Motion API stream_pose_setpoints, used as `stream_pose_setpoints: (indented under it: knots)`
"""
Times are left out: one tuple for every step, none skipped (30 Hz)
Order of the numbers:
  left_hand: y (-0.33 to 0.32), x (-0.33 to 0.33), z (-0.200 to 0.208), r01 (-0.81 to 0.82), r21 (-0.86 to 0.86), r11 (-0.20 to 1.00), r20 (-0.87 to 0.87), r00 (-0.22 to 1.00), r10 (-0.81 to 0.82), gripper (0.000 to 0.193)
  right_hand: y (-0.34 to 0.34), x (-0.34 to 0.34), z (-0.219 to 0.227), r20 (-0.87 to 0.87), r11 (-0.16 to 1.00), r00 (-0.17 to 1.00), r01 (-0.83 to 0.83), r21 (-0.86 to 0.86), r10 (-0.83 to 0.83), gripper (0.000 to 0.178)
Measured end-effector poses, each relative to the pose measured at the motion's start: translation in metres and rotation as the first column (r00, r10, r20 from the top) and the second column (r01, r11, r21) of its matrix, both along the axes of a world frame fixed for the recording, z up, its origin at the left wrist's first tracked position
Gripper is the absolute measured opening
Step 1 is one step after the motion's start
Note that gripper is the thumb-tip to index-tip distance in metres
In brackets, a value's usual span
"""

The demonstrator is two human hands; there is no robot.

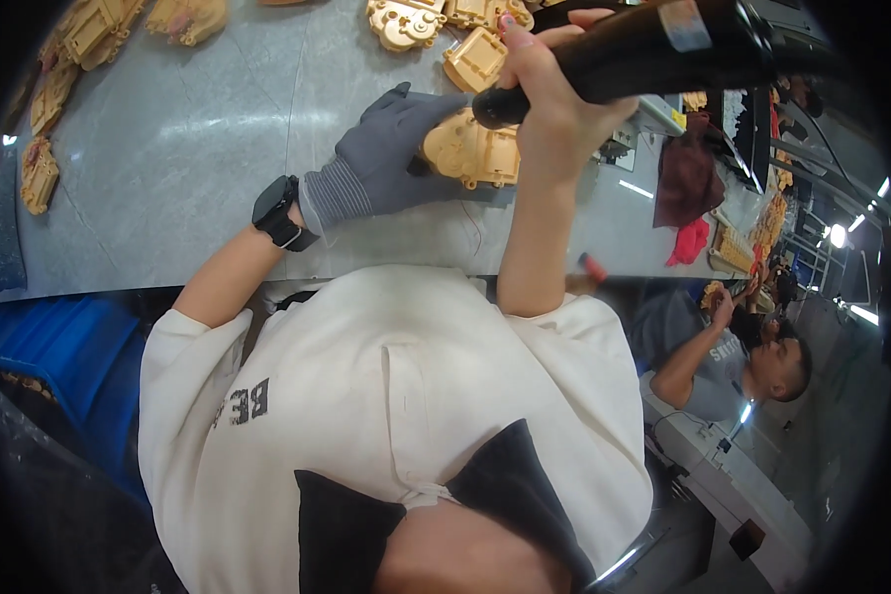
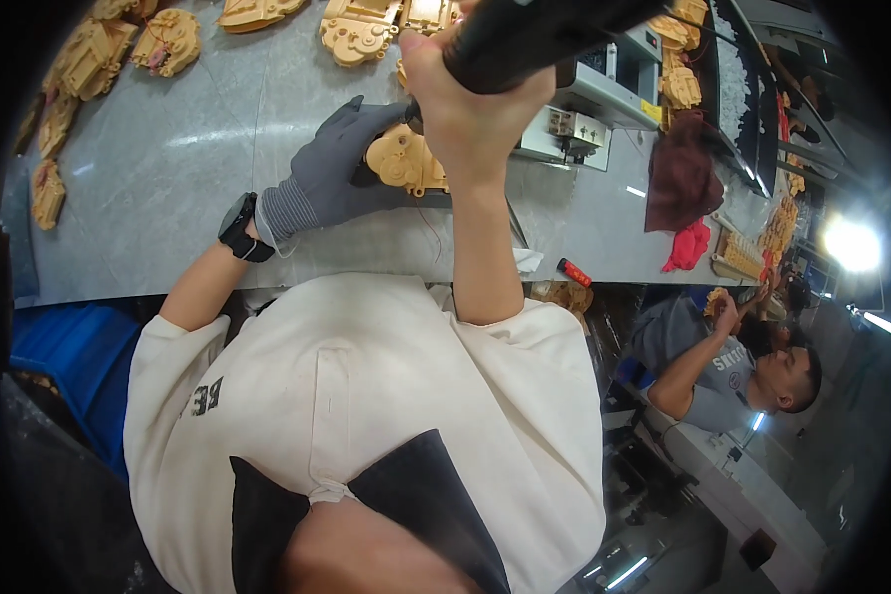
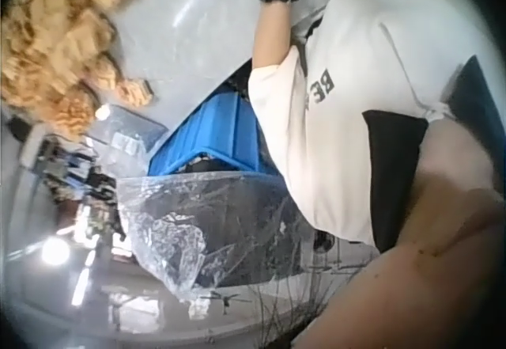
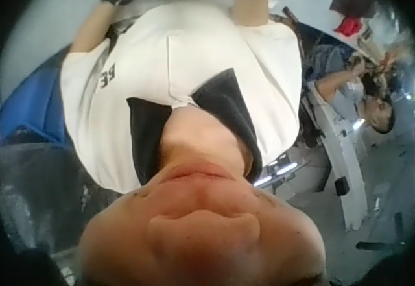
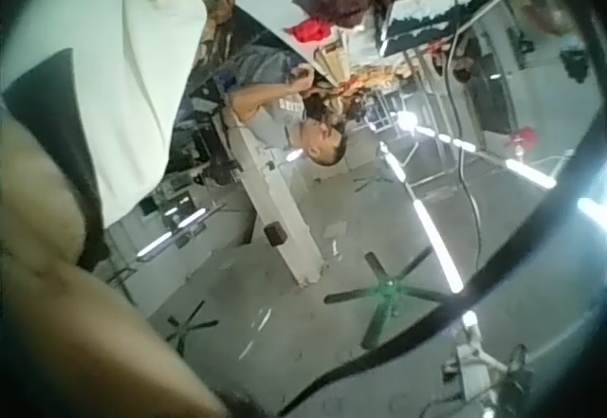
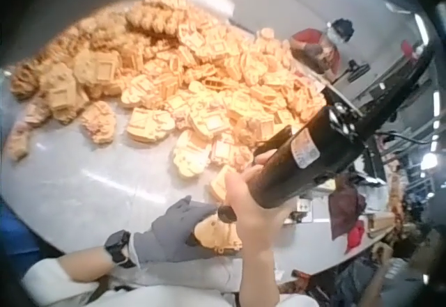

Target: The person assembles plastic housings by inserting internal components by hand, placing the housings onto a fixture, and fastening them together using an electric screwdriver.

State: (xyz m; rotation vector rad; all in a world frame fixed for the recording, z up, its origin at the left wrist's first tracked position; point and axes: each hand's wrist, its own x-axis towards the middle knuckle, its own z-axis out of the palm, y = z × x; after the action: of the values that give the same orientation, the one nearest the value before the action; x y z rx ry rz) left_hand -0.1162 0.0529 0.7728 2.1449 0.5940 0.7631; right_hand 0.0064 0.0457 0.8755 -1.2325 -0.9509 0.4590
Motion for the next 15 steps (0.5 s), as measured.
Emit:
stream_pose_setpoints:
  knots:
    - [0.0,0.0,0.002,0.01,-0.039,0.999,-0.028,1.0,-0.011,0.077,0.0,0.0,0.001,0.003,1.0,1.0,0.011,0.021,-0.011,0.035]
    - [-0.004,0.001,0.002,0.02,-0.017,1.0,-0.026,0.999,-0.021,0.077,0.0,0.001,0.003,0.169,0.999,0.985,0.03,-0.038,-0.023,0.035]
    - [-0.008,0.002,-0.002,-0.028,-0.007,1.0,-0.027,0.999,0.028,0.075,0.0,0.002,0.004,0.33,0.994,0.944,0.06,-0.094,-0.026,0.035]
    - [-0.008,0.002,-0.003,-0.088,0.007,0.996,-0.023,0.996,0.088,0.074,-0.003,0.009,-0.003,0.213,0.971,0.976,0.006,-0.24,0.047,0.035]
    - [-0.008,0.003,0.001,-0.084,0.032,0.996,-0.012,0.996,0.084,0.074,-0.011,0.012,-0.003,0.223,0.977,0.974,0.012,-0.214,0.037,0.035]
    - [-0.01,0.003,0.006,-0.107,-0.155,0.982,-0.051,0.994,0.1,0.072,-0.024,0.011,0.0,0.041,0.999,0.999,-0.035,-0.008,0.035,0.041]
    - [-0.007,0.009,0.009,-0.144,-0.332,0.932,-0.084,0.989,0.122,0.07,-0.033,0.012,0.01,-0.13,0.976,0.987,-0.065,0.208,0.093,0.046]
    - [-0.004,0.014,-0.014,-0.118,-0.573,0.811,0.008,0.989,0.149,0.065,-0.053,0.008,0.027,-0.187,0.928,0.98,0.01,0.372,0.064,0.052]
    - [-0.005,0.012,-0.007,-0.134,-0.568,0.812,0.004,0.986,0.165,0.065,-0.072,0.017,0.034,-0.146,0.853,0.986,0.004,0.523,0.085,0.052]
    - [-0.016,0.011,0.008,-0.079,-0.576,0.814,0.113,0.978,0.174,0.065,-0.103,0.025,0.05,-0.052,0.83,0.998,0.004,0.558,0.03,0.05]
    - [-0.021,0.006,0.018,-0.036,-0.573,0.819,0.214,0.958,0.192,0.064,-0.123,0.034,0.051,-0.051,0.772,0.994,-0.044,0.634,0.099,0.046]
    - [-0.027,-0.001,0.026,-0.009,-0.455,0.89,0.352,0.916,0.19,0.058,-0.134,0.038,0.057,0.04,0.738,0.995,-0.097,0.668,0.095,0.044]
    - [-0.029,-0.008,0.035,-0.015,-0.458,0.889,0.339,0.921,0.19,0.058,-0.142,0.037,0.061,-0.006,0.738,0.999,-0.028,0.675,0.043,0.042]
    - [-0.032,-0.011,0.049,-0.008,-0.597,0.802,0.381,0.877,0.292,0.054,-0.145,0.037,0.059,-0.047,0.738,0.997,-0.011,0.675,0.058,0.042]
    - [-0.036,-0.013,0.056,0.012,-0.72,0.694,0.399,0.825,0.4,0.05,-0.148,0.037,0.056,-0.088,0.738,0.993,0.006,0.675,0.073,0.042]
